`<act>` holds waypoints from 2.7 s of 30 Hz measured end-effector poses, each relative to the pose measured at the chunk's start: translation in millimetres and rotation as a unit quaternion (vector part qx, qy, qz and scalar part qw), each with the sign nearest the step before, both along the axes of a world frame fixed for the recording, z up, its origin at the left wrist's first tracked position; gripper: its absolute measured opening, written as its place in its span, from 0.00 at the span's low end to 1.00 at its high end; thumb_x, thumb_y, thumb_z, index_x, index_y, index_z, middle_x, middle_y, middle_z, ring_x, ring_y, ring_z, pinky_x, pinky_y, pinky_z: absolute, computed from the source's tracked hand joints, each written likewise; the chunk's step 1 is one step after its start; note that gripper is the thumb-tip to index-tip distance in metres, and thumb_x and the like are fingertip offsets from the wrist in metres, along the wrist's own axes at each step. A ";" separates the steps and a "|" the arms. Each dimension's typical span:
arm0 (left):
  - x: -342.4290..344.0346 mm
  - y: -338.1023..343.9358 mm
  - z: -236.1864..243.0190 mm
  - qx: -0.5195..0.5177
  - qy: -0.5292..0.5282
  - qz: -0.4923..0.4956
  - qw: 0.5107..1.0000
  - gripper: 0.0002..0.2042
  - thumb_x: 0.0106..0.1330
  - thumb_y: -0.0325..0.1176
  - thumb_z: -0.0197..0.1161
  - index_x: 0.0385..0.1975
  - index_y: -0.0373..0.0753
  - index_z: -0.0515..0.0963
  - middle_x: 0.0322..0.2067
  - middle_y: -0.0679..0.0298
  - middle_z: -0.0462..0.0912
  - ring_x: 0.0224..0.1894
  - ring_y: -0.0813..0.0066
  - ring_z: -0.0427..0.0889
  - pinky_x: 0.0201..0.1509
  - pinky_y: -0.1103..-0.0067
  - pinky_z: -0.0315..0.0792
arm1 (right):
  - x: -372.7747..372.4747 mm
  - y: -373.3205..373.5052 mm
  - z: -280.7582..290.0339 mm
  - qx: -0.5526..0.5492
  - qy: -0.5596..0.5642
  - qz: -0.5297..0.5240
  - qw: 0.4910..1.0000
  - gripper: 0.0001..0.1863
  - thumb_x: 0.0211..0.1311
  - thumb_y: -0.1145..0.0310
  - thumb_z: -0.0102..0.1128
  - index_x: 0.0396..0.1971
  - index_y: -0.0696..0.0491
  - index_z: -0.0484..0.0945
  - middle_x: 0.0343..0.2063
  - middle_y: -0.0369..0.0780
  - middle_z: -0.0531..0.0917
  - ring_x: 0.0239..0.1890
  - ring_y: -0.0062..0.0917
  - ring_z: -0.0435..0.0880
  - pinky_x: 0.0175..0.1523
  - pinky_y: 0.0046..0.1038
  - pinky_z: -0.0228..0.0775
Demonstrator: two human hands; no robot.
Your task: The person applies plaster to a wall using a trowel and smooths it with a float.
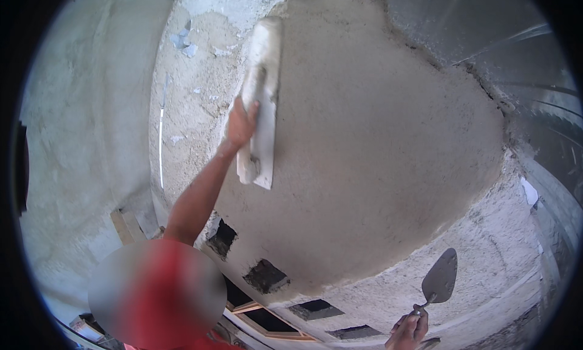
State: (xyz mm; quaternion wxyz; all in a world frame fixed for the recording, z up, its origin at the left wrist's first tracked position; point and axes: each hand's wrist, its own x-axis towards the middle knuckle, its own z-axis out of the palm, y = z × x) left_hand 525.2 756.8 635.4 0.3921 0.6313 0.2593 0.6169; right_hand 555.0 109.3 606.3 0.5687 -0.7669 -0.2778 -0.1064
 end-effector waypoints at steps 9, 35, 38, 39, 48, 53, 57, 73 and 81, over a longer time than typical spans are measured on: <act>22.4 -80.0 77.5 0.117 0.012 -0.027 0.993 0.27 0.70 0.45 0.57 0.55 0.27 0.61 0.33 0.32 0.80 0.39 0.32 0.80 0.45 0.53 0.73 | -0.4 0.1 -9.9 -0.006 -0.010 0.005 1.000 0.21 0.72 0.57 0.51 0.54 0.57 0.70 0.24 0.36 0.76 0.22 0.19 0.75 0.24 0.21 0.68; -9.4 -159.1 -103.1 0.071 0.027 -0.018 0.997 0.27 0.68 0.43 0.59 0.57 0.29 0.59 0.35 0.32 0.79 0.41 0.33 0.79 0.45 0.53 0.72 | 27.5 27.3 -55.6 0.038 0.073 0.123 0.989 0.28 0.67 0.49 0.56 0.50 0.61 0.69 0.18 0.37 0.72 0.14 0.21 0.72 0.19 0.22 0.66; -8.7 -128.2 -50.3 0.111 0.017 -0.003 0.994 0.26 0.69 0.43 0.59 0.56 0.29 0.60 0.34 0.32 0.79 0.40 0.33 0.79 0.45 0.53 0.72 | 30.1 30.5 -60.2 0.043 0.085 0.130 0.987 0.28 0.66 0.49 0.57 0.49 0.61 0.69 0.17 0.38 0.73 0.14 0.22 0.73 0.19 0.23 0.66; -5.4 -121.5 -30.3 0.136 0.011 0.008 0.991 0.26 0.69 0.43 0.58 0.55 0.29 0.60 0.34 0.32 0.79 0.40 0.33 0.80 0.44 0.53 0.73 | 31.1 29.9 -61.7 0.044 0.084 0.133 0.987 0.28 0.66 0.49 0.58 0.49 0.61 0.69 0.18 0.38 0.73 0.14 0.22 0.73 0.19 0.23 0.66; 8.1 -98.6 98.3 0.160 0.078 -0.031 0.984 0.26 0.70 0.47 0.56 0.52 0.28 0.60 0.34 0.32 0.78 0.40 0.33 0.79 0.47 0.54 0.71 | 16.8 20.2 -59.5 0.016 0.122 0.074 0.990 0.19 0.73 0.58 0.51 0.54 0.54 0.70 0.25 0.35 0.75 0.23 0.17 0.73 0.25 0.20 0.69; 16.5 -85.5 105.6 0.187 0.065 -0.029 0.980 0.25 0.70 0.46 0.55 0.49 0.28 0.59 0.32 0.32 0.78 0.39 0.34 0.79 0.45 0.54 0.71 | 20.5 28.6 -54.6 0.012 0.112 0.073 0.991 0.16 0.74 0.61 0.48 0.54 0.54 0.70 0.24 0.34 0.74 0.22 0.17 0.73 0.25 0.20 0.69; 15.5 -91.9 112.7 0.166 0.085 -0.046 0.981 0.25 0.70 0.46 0.56 0.48 0.28 0.60 0.31 0.33 0.79 0.39 0.35 0.80 0.45 0.54 0.72 | 38.3 35.0 -58.7 0.018 0.081 0.085 0.993 0.27 0.68 0.47 0.56 0.50 0.58 0.69 0.17 0.37 0.72 0.14 0.21 0.73 0.18 0.23 0.67; 16.9 -42.4 82.2 0.162 0.032 -0.007 0.986 0.27 0.69 0.47 0.57 0.52 0.26 0.62 0.34 0.32 0.79 0.40 0.33 0.80 0.46 0.54 0.73 | 46.2 61.5 -65.3 -0.007 0.092 0.119 0.989 0.23 0.70 0.53 0.54 0.52 0.57 0.69 0.20 0.36 0.74 0.17 0.20 0.74 0.20 0.22 0.69; 11.3 -22.6 90.9 0.158 0.031 0.029 0.987 0.26 0.69 0.47 0.56 0.50 0.27 0.62 0.33 0.32 0.79 0.40 0.33 0.80 0.46 0.54 0.73 | 27.8 60.1 -63.2 0.007 0.107 0.101 0.989 0.21 0.73 0.55 0.50 0.54 0.56 0.70 0.25 0.35 0.75 0.23 0.18 0.74 0.26 0.20 0.71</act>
